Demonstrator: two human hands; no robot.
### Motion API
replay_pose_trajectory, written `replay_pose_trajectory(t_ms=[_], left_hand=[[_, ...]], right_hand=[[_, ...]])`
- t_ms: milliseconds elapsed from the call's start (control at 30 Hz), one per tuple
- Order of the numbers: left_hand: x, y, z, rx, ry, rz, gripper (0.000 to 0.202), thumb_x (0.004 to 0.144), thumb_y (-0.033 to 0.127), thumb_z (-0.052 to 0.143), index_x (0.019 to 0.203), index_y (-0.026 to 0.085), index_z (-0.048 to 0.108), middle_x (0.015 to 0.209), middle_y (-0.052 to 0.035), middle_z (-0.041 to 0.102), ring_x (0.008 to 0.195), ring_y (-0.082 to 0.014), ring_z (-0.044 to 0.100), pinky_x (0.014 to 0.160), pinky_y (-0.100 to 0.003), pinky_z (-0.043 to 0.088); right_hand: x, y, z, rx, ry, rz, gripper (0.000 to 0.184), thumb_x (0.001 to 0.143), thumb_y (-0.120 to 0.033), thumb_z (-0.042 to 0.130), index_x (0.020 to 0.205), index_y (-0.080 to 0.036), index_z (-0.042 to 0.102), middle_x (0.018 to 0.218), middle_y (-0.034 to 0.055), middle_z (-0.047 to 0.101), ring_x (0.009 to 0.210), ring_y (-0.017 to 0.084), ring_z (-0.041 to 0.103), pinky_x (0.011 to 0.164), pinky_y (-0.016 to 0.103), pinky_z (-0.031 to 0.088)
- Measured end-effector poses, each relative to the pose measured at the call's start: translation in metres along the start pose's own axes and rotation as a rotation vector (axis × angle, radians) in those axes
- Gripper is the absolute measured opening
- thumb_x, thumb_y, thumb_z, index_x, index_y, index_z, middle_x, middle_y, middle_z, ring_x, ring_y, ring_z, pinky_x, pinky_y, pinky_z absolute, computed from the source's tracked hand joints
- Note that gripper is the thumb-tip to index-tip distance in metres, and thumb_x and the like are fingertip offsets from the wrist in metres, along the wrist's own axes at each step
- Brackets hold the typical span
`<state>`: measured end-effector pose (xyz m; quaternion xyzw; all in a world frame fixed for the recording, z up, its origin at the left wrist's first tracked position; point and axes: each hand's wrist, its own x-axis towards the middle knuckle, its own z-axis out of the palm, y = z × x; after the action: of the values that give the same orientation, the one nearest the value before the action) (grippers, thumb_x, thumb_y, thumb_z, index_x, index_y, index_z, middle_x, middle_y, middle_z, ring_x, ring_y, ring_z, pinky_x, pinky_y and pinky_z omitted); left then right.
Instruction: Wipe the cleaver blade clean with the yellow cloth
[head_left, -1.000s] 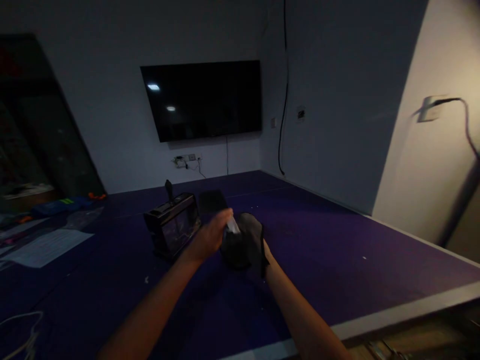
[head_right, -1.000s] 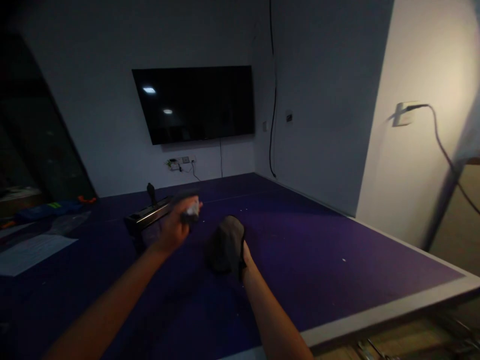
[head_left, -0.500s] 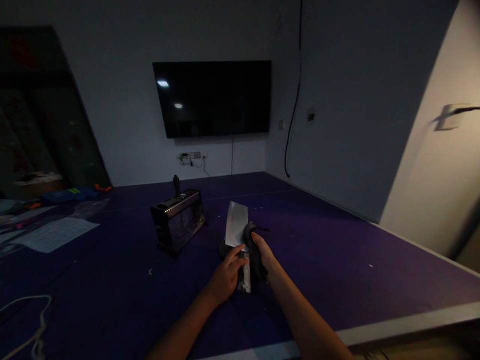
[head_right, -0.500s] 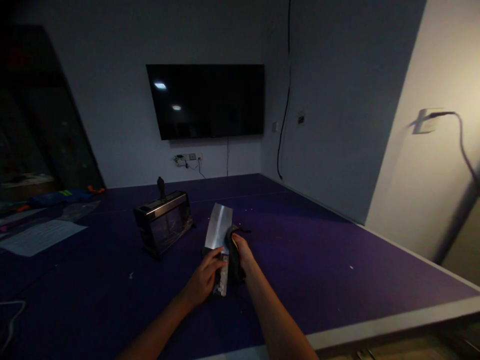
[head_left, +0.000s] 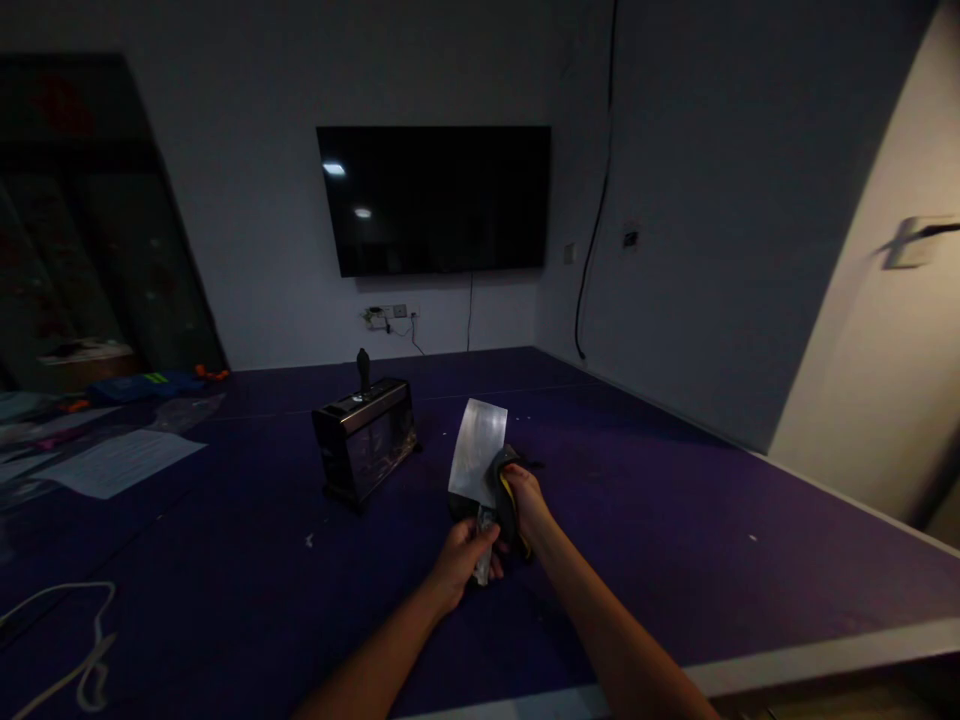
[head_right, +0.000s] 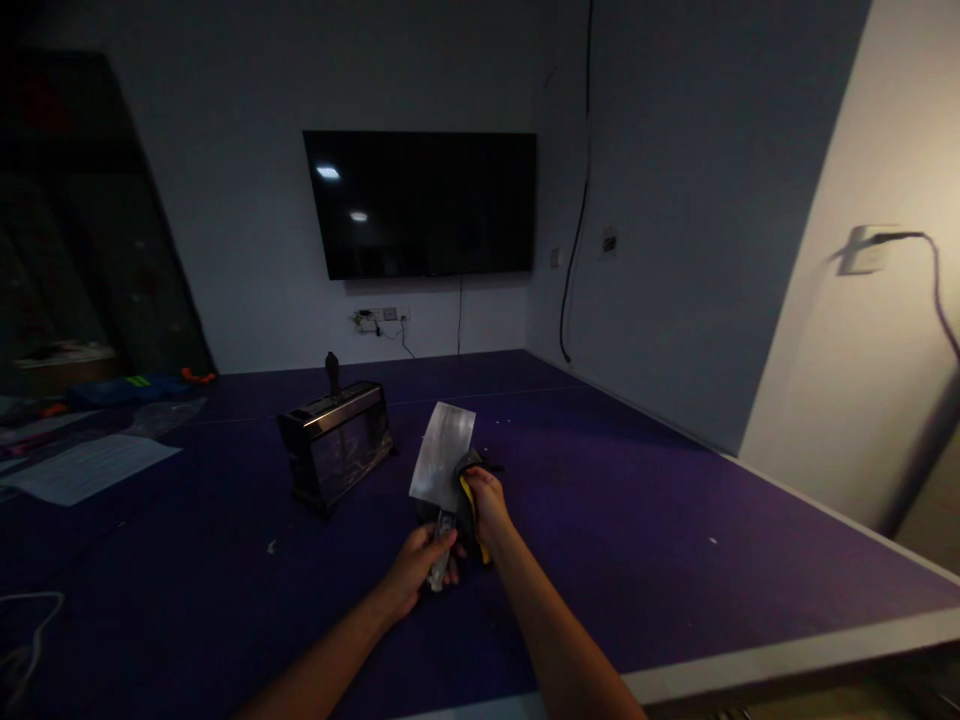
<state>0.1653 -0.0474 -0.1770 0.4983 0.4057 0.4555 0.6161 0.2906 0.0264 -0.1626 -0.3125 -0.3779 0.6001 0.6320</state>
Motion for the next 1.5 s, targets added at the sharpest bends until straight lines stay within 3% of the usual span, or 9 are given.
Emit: replay_pose_trajectory(t_ms=[100,300,433,567,767,900,1033,1267,1500], left_hand=[[-0.001,0.002,-0.004,0.012,-0.053,-0.001,0.048,0.062,0.058,0.063,0.081,0.016,0.048,0.056,0.0022,0.055,0.037,-0.0079,0.048,0.037,-0.019,0.031],[0.0,0.001,-0.009,0.0,-0.007,0.039,0.049,0.061,0.062,0.061,0.076,0.018,0.045,0.05,0.0066,0.048,0.034,-0.0074,0.047,0.037,-0.018,0.029],[0.006,0.001,-0.016,0.002,0.09,0.049,0.052,0.058,0.064,0.061,0.075,0.018,0.045,0.049,0.0064,0.047,0.034,-0.008,0.047,0.036,-0.019,0.03],[0.01,0.003,-0.022,0.004,0.133,0.052,0.053,0.058,0.067,0.06,0.073,0.017,0.045,0.048,0.0066,0.047,0.034,-0.008,0.046,0.037,-0.019,0.031],[0.013,0.0,-0.025,0.063,0.121,0.05,0.05,0.061,0.065,0.057,0.072,0.017,0.045,0.046,0.0063,0.046,0.034,-0.0084,0.046,0.036,-0.019,0.031],[0.013,-0.002,-0.025,0.12,0.111,0.097,0.045,0.065,0.06,0.056,0.072,0.018,0.045,0.044,0.0071,0.045,0.032,-0.0083,0.044,0.035,-0.019,0.032],[0.011,-0.003,-0.026,0.144,0.105,0.129,0.042,0.068,0.058,0.055,0.073,0.018,0.044,0.043,0.0079,0.044,0.03,-0.0078,0.043,0.034,-0.019,0.031],[0.012,-0.004,-0.03,0.126,0.106,0.111,0.047,0.064,0.062,0.056,0.072,0.018,0.044,0.041,0.0077,0.044,0.029,-0.0086,0.043,0.032,-0.019,0.03],[0.013,-0.002,-0.032,0.093,0.125,0.092,0.048,0.063,0.063,0.057,0.07,0.017,0.045,0.041,0.0068,0.044,0.03,-0.0087,0.044,0.033,-0.019,0.03]], right_hand=[[-0.002,0.001,0.002,0.001,0.081,-0.043,0.01,0.052,-0.021,0.063,0.062,-0.02,0.061,0.054,-0.0034,0.062,0.05,0.014,0.055,0.052,0.025,0.041],[-0.001,-0.007,-0.006,-0.034,0.2,-0.123,0.013,0.054,-0.023,0.062,0.067,-0.021,0.062,0.059,-0.0034,0.063,0.053,0.015,0.055,0.052,0.024,0.042],[-0.004,-0.017,-0.007,-0.182,0.251,-0.361,0.014,0.064,-0.026,0.06,0.077,-0.023,0.065,0.075,-0.0015,0.066,0.071,0.017,0.06,0.067,0.027,0.047],[-0.012,-0.018,-0.001,-0.564,0.04,-0.699,0.026,0.068,-0.017,0.056,0.09,-0.025,0.068,0.099,0.0033,0.067,0.095,0.019,0.059,0.088,0.032,0.045],[-0.017,-0.002,0.002,-1.141,-0.225,-0.964,0.047,0.075,-0.006,0.039,0.11,-0.025,0.063,0.114,0.0039,0.063,0.103,0.016,0.059,0.091,0.033,0.047],[-0.016,-0.003,0.001,-1.368,-0.251,-0.97,0.055,0.076,-0.003,0.035,0.121,-0.025,0.056,0.126,0.0016,0.056,0.106,0.015,0.058,0.092,0.031,0.047],[-0.016,-0.009,0.001,-1.455,-0.227,-0.896,0.058,0.075,-0.001,0.035,0.123,-0.027,0.055,0.128,-0.0004,0.053,0.105,0.015,0.059,0.09,0.03,0.047],[-0.016,-0.007,0.002,-1.386,-0.324,-0.835,0.045,0.076,-0.004,0.038,0.103,-0.024,0.067,0.113,0.0017,0.064,0.101,0.015,0.061,0.086,0.028,0.049],[-0.016,0.001,0.005,-1.277,-0.45,-0.857,0.043,0.073,-0.004,0.037,0.093,-0.023,0.07,0.106,0.0027,0.067,0.098,0.014,0.063,0.085,0.026,0.049]])
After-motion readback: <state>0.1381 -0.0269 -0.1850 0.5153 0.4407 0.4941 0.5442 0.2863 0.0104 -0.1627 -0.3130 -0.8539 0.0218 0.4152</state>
